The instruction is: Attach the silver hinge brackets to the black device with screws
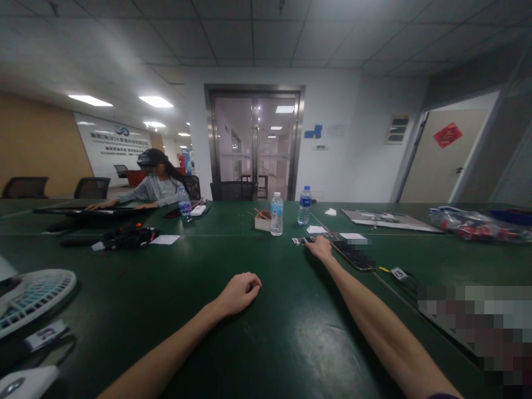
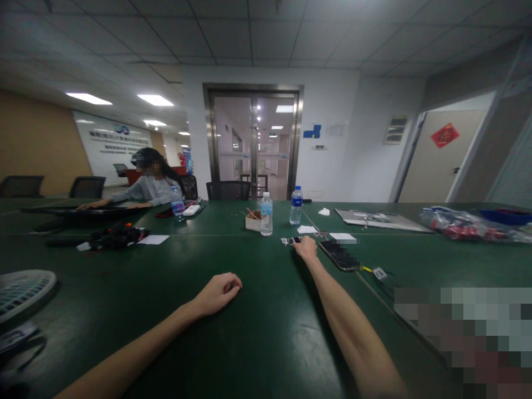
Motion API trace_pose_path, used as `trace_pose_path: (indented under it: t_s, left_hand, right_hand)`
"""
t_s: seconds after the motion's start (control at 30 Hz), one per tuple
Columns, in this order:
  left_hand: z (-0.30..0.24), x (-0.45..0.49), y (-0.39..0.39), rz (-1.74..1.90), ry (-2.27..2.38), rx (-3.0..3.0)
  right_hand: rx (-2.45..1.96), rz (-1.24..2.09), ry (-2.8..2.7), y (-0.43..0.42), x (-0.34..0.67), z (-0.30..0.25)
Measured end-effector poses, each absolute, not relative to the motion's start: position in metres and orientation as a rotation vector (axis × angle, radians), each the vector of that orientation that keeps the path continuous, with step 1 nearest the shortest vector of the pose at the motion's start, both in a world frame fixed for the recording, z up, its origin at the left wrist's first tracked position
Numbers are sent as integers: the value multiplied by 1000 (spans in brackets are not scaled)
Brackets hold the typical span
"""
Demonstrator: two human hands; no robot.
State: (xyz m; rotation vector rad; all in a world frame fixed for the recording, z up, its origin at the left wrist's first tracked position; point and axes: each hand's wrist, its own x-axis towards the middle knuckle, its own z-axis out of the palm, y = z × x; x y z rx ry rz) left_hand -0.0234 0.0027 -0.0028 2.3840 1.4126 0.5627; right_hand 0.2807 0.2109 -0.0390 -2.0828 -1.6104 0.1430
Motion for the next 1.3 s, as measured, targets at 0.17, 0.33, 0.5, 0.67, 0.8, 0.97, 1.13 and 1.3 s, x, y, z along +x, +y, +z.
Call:
trace_pose_path:
  t_s: [0.17,0.33,0.5,0.67,0.8,0.97,1.13,1.3]
  left_hand:
    - [-2,-22,3,568,1415,2391]
    - [-3,-22,3,580,1408,2389]
    - [-4,-24,4,579,1386,2387]
    - [-4,-23,4,574,1395,2397]
    - [-1,-22,2,549,1423,2361]
    - [1,-22,0,551,1408,2357]
    - [-4,-23,4,588,1404,2396]
    - [-4,-23,4,599,1385,2397]
  right_hand:
    - [-2094,100,-1601,206,286,-38]
    - [-2049,5,-1650,194,290,-33]
    - [-1920,-227,-1857,185,291,-28]
    - [-1840,-285,-2032,184,295,-28]
    - [-1762,-354,-2079,184,297,-27]
    - [-1692,-357,-2084,186,298,-28]
    - [-1732,-212,-1906,197,303,-33]
    - [-1822,18,-1767,204,310,-35]
